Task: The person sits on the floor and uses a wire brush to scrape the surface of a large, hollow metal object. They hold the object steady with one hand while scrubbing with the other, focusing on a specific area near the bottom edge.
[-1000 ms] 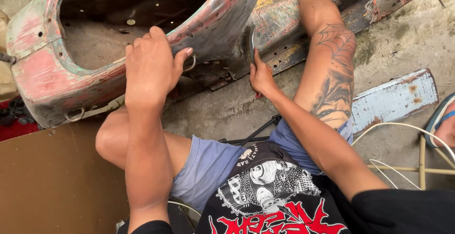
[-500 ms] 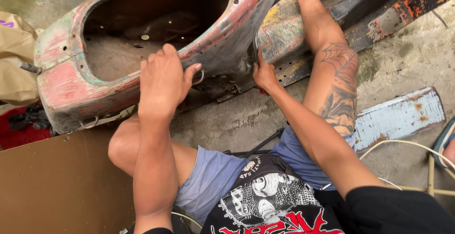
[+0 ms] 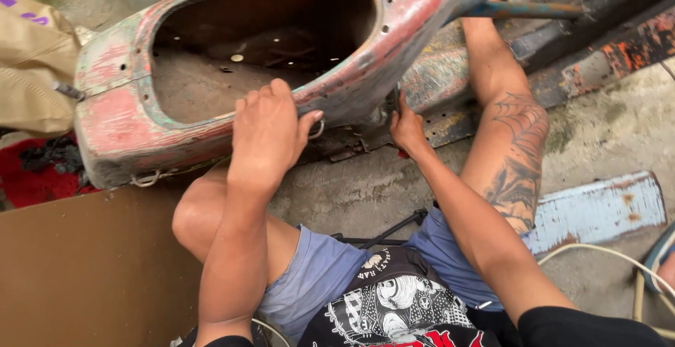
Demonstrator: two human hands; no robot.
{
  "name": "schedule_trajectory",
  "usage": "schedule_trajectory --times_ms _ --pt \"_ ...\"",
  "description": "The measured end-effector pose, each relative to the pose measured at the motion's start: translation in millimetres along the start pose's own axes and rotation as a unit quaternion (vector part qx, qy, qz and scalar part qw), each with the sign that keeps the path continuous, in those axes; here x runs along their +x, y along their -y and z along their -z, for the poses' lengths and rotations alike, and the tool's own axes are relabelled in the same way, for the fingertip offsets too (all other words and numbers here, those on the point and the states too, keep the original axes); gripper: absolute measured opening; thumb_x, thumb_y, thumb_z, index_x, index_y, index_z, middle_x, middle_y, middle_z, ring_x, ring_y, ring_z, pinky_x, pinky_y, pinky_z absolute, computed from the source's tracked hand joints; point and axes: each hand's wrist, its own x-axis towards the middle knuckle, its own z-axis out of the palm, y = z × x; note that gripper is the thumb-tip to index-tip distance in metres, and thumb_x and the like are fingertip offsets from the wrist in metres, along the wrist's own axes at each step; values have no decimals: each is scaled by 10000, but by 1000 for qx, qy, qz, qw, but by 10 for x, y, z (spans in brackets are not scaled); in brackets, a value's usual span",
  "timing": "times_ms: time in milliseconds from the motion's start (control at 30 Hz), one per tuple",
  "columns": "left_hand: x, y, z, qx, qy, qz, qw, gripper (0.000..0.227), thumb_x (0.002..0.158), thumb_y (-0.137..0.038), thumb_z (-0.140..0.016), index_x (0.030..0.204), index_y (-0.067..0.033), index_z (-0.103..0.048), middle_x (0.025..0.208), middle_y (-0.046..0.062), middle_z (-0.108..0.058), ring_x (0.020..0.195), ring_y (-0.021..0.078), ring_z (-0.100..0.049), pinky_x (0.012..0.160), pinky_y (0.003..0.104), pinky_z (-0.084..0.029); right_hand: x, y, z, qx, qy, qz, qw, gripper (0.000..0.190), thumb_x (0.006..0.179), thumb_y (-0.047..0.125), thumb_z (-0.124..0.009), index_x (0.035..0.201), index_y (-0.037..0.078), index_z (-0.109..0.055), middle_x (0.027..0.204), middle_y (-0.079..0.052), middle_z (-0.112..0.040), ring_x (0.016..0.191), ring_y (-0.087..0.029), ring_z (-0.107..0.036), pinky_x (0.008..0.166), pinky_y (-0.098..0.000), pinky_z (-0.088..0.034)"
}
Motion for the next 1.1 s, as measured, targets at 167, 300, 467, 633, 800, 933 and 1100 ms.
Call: schedule_trajectory --times_ms 167,300,467,633,800,933,1100 --pt "12 21 -24 1 -6 6 1000 529 927 -498 -718 1066 -10 -570 935 200 -691 970 416 -693 903 503 -488 -508 114 34 4 40 -6 999 607 1072 131 -396 1642 34 -215 1324 -393 -582 1200 -595 -554 1093 -793 -286" --pt "16 19 -49 -4 -22 -3 1000 514 908 -477 -735 1035 -6 -573 899 188 -681 930 409 -688 887 495 -490 -670 221 97 -24 75 -64 995 644 1076 171 -390 1673 95 -161 1286 -389 -615 1217 -590 -559 1157 -748 -263" --pt "14 37 -100 -2 -36 -8 999 528 887 -492 -750 1024 -18 -562 887 181 -673 918 409 -686 866 502 -493 -130 -207 -139 -29 32 -49 998 624 1053 204 -431 1652 141 -268 1104 -370 -687 1049 -591 -642 965 -687 -489" --pt "30 50 -83 -10 -38 -13 999 505 890 -467 -758 1016 -18 -565 863 173 -662 901 399 -685 844 488 -494 -4 -394 -177 -13 36 -74 996 608 1056 241 -440 1644 181 -297 882 -288 -737 805 -484 -724 727 -598 -630" --pt "43 56 -118 -22 -39 -8 999 506 887 -454 -763 1022 -5 -572 890 201 -678 915 420 -689 857 502 -486 -215 -358 -134 -6 47 -105 993 598 1052 241 -447 1636 210 -322 881 -244 -748 851 -437 -730 773 -582 -597" --pt "39 56 -99 -27 -30 -6 999 502 895 -456 -753 1025 -6 -570 895 201 -679 920 418 -692 862 501 -487 -52 -575 -257 5 41 -107 993 597 1045 238 -442 1631 219 -331 799 -210 -742 716 -389 -737 681 -550 -618" --pt "37 58 -109 -27 -32 -10 999 519 900 -468 -751 1034 0 -572 915 220 -684 945 432 -689 888 509 -479 135 -751 -292 27 32 -98 994 593 1046 209 -450 1625 165 -328 726 -174 -732 580 -339 -712 565 -507 -628"
